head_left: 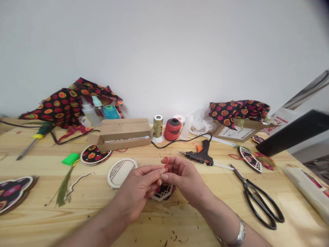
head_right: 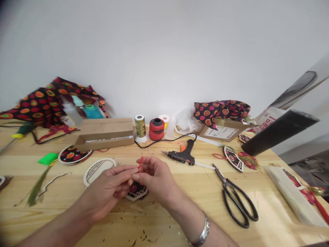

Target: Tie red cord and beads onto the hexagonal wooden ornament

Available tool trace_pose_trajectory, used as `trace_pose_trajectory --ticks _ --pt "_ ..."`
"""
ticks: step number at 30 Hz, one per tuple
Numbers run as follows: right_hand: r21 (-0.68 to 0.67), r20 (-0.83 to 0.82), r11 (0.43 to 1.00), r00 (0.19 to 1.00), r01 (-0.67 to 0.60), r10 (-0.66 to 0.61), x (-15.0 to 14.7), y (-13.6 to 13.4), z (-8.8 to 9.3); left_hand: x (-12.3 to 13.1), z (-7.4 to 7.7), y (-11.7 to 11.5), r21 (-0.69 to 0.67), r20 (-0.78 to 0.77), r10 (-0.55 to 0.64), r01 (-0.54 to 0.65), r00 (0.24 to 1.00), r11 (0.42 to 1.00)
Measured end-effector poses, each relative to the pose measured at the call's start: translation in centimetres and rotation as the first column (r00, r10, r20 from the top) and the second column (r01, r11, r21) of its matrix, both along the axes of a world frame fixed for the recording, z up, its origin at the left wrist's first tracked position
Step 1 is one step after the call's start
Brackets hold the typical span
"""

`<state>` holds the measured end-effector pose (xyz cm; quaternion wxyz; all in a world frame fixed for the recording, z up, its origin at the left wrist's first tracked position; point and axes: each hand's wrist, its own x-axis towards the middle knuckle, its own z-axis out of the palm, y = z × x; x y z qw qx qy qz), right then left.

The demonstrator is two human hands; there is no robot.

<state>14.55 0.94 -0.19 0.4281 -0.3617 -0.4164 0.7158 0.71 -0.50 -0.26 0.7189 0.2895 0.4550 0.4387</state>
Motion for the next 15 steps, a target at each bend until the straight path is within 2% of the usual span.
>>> trace_pose_trajectory --ticks 7,15 --pt "-0.011 -0.042 0.998 0.998 -0.056 0.055 0.20 -0.03 0.23 0.03 -0.07 0.08 0.020 -0.002 -0.010 0.010 1.000 1.000" --pt "0.025 0.031 0.999 0.999 -0.035 0.034 0.68 0.34 0.45 -0.16 0.11 0.12 0.050 -0.007 -0.030 0.030 1.000 0.998"
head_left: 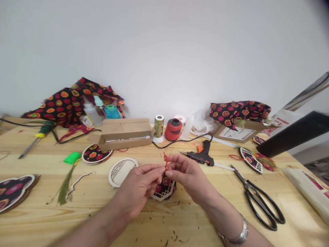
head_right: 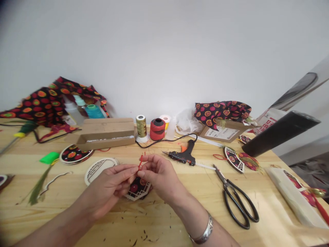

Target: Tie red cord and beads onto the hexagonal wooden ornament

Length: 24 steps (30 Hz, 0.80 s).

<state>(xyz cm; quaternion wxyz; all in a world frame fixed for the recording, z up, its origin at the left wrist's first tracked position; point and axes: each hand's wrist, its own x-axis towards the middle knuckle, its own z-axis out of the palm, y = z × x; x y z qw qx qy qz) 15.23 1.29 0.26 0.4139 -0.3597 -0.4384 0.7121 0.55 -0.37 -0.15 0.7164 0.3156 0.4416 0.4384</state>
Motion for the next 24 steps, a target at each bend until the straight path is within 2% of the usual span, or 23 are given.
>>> trace_pose_trajectory --ticks 7,9,13,16,24 --pt "0.049 0.241 0.994 0.964 0.102 -0.111 0.37 0.04 0.54 0.03 0.11 0.13 0.000 -0.004 0.019 -0.019 1.000 1.000" --pt "0.038 0.197 0.993 0.973 0.113 -0.119 0.26 -0.05 0.55 0.04 0.08 0.16 0.003 -0.005 0.022 -0.022 1.000 1.000" --pt "0.000 0.068 0.998 0.996 0.059 -0.059 -0.21 -0.36 0.34 0.12 0.08 -0.01 -0.002 -0.023 0.029 -0.029 0.999 1.000" --pt "0.003 0.098 0.996 0.991 0.093 -0.093 -0.54 -0.53 0.21 0.23 0.21 -0.17 0.012 -0.049 0.035 -0.034 0.998 0.999" --pt "0.141 0.243 0.970 0.943 0.198 -0.228 -0.44 -0.31 0.23 0.27 0.28 -0.37 0.019 -0.078 0.012 -0.011 0.997 1.000"
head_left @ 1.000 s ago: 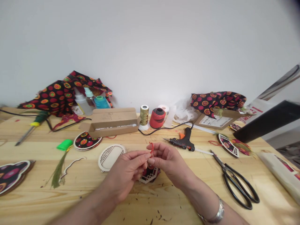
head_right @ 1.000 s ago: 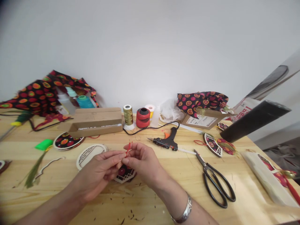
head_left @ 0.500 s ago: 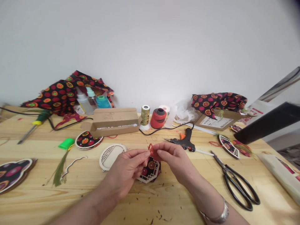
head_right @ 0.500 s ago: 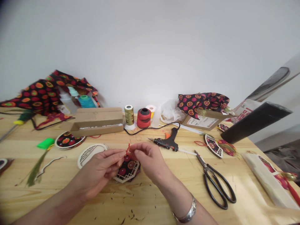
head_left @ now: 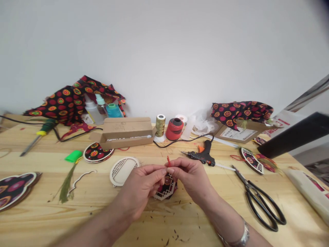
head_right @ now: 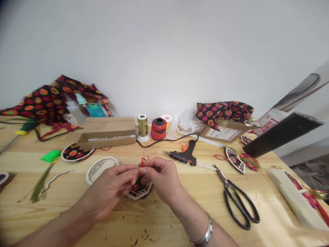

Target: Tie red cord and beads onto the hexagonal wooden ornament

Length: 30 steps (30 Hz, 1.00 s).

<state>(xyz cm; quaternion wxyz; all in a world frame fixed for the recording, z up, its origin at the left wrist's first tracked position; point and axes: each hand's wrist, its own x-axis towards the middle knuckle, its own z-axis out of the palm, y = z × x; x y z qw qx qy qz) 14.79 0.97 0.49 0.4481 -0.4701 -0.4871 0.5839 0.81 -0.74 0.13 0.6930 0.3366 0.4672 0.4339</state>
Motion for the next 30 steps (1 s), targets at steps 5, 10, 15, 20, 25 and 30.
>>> trace_pose_trajectory --ticks 5,10,15,20,25,30 --pt "0.218 0.173 0.976 0.984 -0.004 -0.034 0.24 -0.06 -0.37 -0.05 -0.16 0.00 0.000 0.010 -0.005 0.005 1.000 1.000" --pt "0.476 0.400 0.876 0.906 -0.075 -0.140 0.45 -0.27 -0.47 0.01 -0.16 -0.06 -0.013 0.021 -0.011 0.011 1.000 1.000" --pt "0.499 0.455 0.864 0.870 -0.074 -0.188 0.48 -0.16 -0.37 0.01 0.16 -0.09 -0.006 -0.003 -0.017 0.017 1.000 1.000" --pt "0.452 0.460 0.890 0.870 -0.060 -0.175 0.50 0.00 -0.31 -0.08 0.28 -0.08 0.028 -0.021 -0.006 0.007 1.000 1.000" --pt "0.416 0.466 0.908 0.870 -0.054 -0.162 0.56 0.09 -0.27 -0.26 0.19 0.00 0.100 -0.140 0.022 -0.008 0.990 0.995" --pt "0.341 0.428 0.939 0.895 -0.031 -0.126 0.63 0.25 -0.64 -0.40 0.51 -0.08 0.102 -0.165 0.021 -0.005 0.986 0.995"
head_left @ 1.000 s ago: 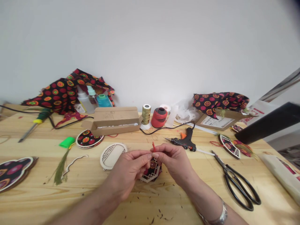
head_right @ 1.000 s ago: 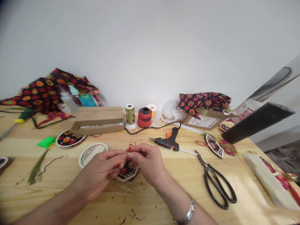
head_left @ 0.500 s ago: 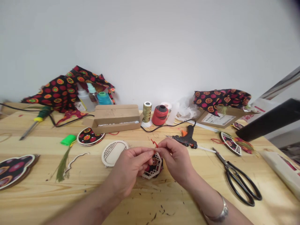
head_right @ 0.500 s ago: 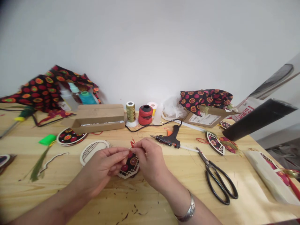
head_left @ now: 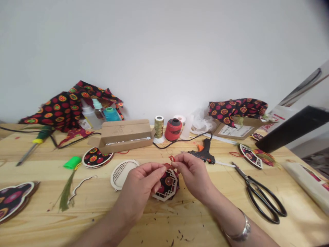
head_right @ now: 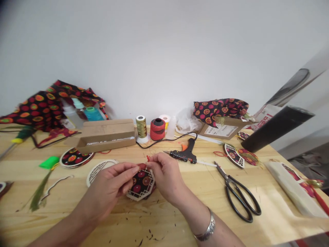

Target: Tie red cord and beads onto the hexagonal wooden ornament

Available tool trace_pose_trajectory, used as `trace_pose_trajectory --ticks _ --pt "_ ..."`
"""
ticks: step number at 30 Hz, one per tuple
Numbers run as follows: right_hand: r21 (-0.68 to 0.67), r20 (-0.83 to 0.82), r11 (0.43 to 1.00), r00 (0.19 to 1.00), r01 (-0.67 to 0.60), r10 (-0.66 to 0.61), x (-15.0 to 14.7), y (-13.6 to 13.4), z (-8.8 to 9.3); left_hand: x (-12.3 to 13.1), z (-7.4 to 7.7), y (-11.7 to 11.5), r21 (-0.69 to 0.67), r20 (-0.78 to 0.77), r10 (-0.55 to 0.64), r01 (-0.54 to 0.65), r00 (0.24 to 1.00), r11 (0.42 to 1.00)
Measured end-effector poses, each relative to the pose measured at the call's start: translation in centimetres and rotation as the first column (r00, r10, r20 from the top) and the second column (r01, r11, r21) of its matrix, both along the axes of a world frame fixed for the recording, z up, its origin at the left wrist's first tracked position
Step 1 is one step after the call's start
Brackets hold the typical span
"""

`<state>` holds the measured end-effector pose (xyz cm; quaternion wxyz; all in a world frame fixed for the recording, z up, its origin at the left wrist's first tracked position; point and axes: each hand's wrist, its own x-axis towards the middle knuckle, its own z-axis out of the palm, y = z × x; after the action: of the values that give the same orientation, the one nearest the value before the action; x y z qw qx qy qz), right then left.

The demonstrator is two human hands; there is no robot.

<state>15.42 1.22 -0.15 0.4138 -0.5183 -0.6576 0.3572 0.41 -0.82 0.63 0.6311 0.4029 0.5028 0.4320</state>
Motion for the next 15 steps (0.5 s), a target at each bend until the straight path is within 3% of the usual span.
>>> trace_pose_trajectory --ticks 4,8,15 --pt "-0.031 -0.021 1.000 1.000 0.005 -0.006 -0.01 -0.01 0.04 -0.01 0.52 0.11 -0.033 -0.001 0.059 -0.059 0.998 0.998" --pt "-0.087 -0.073 0.996 0.997 -0.012 0.005 -0.09 -0.05 0.47 -0.33 0.69 0.27 0.047 -0.035 0.155 -0.153 0.987 0.987" --pt "-0.111 -0.107 0.994 0.994 -0.019 0.007 -0.22 -0.03 0.22 -0.62 0.80 -0.04 0.266 -0.117 0.050 -0.017 0.992 0.964"
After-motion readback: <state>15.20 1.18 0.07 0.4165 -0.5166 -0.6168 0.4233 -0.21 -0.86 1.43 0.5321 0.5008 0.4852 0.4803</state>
